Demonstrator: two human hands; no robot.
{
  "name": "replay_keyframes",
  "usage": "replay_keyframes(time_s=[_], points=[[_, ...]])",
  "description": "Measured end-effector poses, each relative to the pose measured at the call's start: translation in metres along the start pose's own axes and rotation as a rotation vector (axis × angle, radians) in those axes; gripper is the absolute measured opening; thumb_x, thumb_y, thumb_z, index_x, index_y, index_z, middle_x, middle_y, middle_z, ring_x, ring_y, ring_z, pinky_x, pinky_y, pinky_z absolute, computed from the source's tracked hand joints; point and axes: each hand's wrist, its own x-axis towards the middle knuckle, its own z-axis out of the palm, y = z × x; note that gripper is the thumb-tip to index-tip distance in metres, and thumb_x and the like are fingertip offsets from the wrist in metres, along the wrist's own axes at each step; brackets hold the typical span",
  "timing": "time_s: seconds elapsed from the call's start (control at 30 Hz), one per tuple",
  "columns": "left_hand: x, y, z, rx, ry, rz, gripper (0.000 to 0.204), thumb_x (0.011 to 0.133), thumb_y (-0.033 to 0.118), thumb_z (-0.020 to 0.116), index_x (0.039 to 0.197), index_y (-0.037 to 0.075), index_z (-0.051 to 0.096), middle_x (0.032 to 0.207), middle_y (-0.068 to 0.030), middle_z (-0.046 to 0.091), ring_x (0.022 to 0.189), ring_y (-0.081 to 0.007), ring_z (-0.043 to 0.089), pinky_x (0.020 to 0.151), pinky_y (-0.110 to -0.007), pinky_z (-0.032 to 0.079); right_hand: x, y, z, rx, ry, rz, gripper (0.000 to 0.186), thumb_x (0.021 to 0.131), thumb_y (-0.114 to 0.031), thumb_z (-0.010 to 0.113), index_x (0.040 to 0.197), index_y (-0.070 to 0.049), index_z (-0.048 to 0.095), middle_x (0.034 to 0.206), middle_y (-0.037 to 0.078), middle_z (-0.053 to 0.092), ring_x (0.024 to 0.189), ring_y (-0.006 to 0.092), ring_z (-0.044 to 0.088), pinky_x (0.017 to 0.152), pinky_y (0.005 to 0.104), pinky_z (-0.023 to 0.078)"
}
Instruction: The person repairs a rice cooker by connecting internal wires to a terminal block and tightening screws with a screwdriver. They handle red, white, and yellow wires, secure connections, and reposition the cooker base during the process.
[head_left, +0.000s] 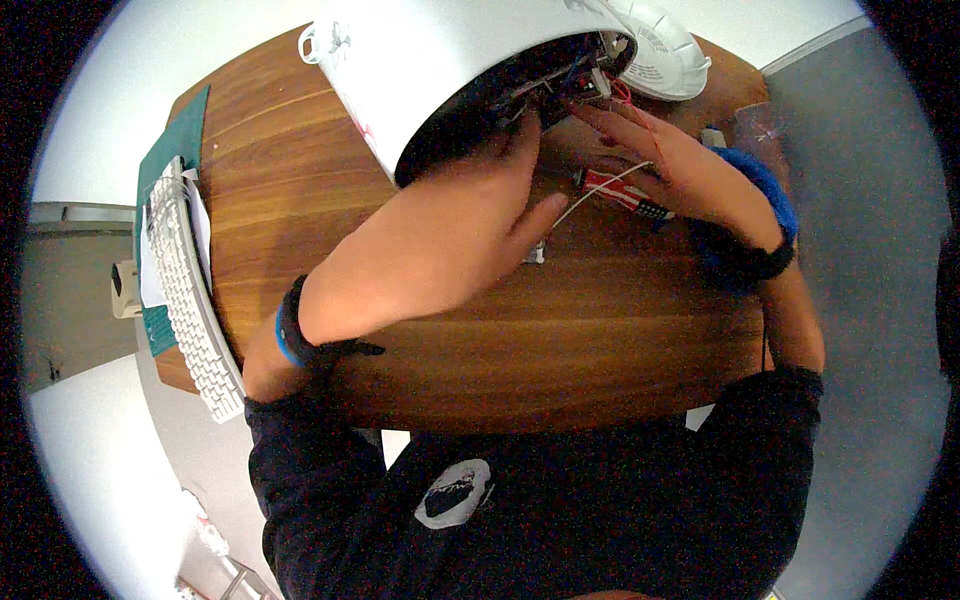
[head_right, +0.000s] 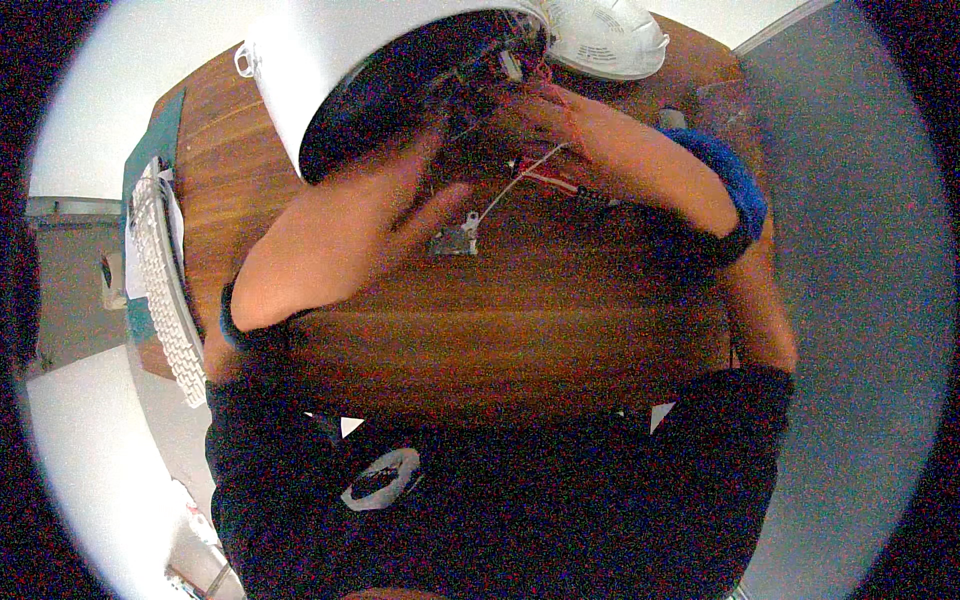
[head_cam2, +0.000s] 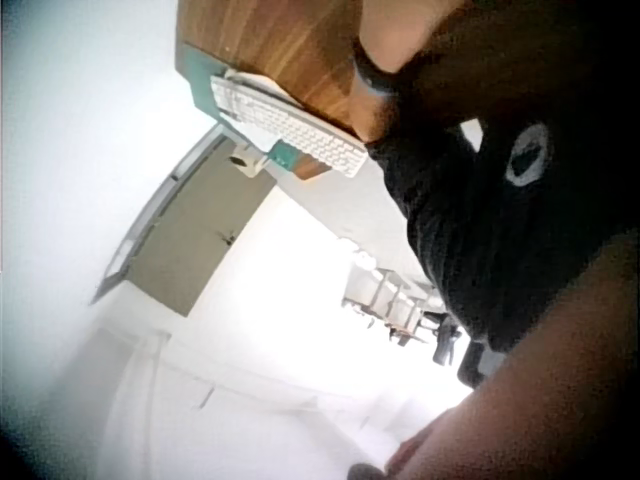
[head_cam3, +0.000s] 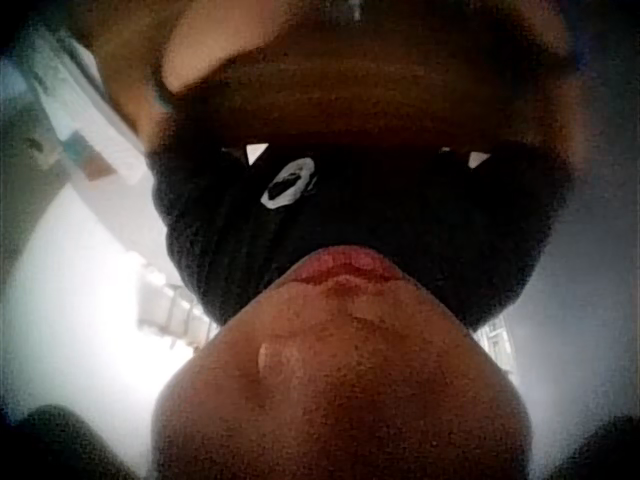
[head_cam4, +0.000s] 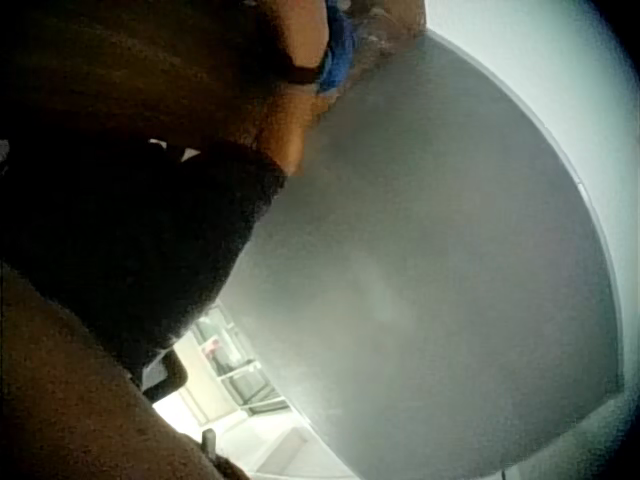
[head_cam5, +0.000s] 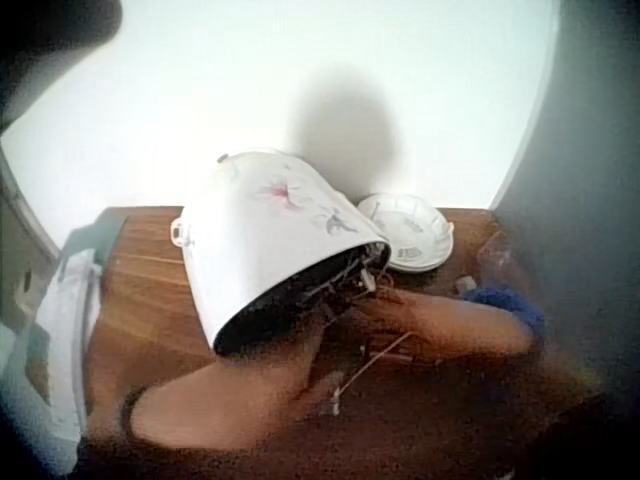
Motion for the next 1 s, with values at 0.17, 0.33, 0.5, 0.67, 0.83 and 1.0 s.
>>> replay_keyframes(time_s=[0.17,0.33,0.5,0.67,0.83,1.0], points=[[-0.012,0.006,-0.010,0.052,-0.168,0.052,0.041,0.099,0.030,0.058,0.129,0.002,0.056,0.127,-0.0261,0.059,0.114,-0.0449,0.059,0.097,-0.050,0.050,-0.021,0.003,-0.012,-0.090,-0.238,0.016,0.046,0.093,-0.015,0.068,0.136,-0.007,0.056,0.141,0.016,0.053,0.124,0.0351,0.057,0.101,0.0418,0.049],[-0.018,0.004,-0.002,0.208,0.001,0.100,0.028,0.093,0.023,0.065,0.085,-0.004,0.066,0.107,-0.0264,0.059,0.093,-0.0387,0.063,0.082,-0.045,0.055,-0.038,0.002,-0.007,-0.089,-0.214,0.034,0.035,0.097,-0.019,0.059,0.131,-0.009,0.058,0.117,0.018,0.064,0.103,0.0397,0.065,0.089,0.0470,0.054],[-0.010,-0.002,0.013,0.435,0.183,0.134,0.028,0.093,0.025,0.065,0.098,-0.003,0.064,0.108,-0.0240,0.061,0.091,-0.0386,0.065,0.077,-0.043,0.057,-0.050,0.016,-0.008,-0.297,-0.124,0.058,0.038,0.094,-0.014,0.057,0.132,-0.012,0.058,0.115,0.017,0.065,0.101,0.0394,0.066,0.085,0.0467,0.056],[-0.005,-0.005,0.024,0.348,0.113,0.014,0.029,0.095,0.026,0.063,0.105,-0.001,0.061,0.106,-0.0212,0.064,0.091,-0.0380,0.067,0.078,-0.045,0.058,-0.053,0.029,-0.002,-0.440,-0.042,0.086,0.041,0.089,-0.008,0.057,0.130,-0.010,0.058,0.117,0.017,0.064,0.101,0.0392,0.066,0.085,0.0461,0.056],[-0.005,-0.011,0.031,0.290,0.099,-0.038,0.029,0.098,0.026,0.060,0.110,0.000,0.056,0.101,-0.0221,0.066,0.090,-0.0412,0.067,0.078,-0.049,0.056,-0.046,0.030,-0.003,-0.380,-0.004,0.055,0.037,0.090,-0.007,0.057,0.127,-0.007,0.059,0.117,0.017,0.061,0.105,0.0397,0.064,0.089,0.0462,0.054],[0.000,-0.017,0.037,0.016,0.103,-0.128,0.023,0.098,0.020,0.062,0.115,0.007,0.052,0.098,-0.0222,0.066,0.090,-0.0442,0.064,0.076,-0.052,0.053,-0.046,0.032,-0.007,-0.304,-0.026,0.063,0.031,0.092,-0.008,0.057,0.122,-0.006,0.060,0.114,0.019,0.058,0.107,0.0422,0.060,0.091,0.0479,0.052]])
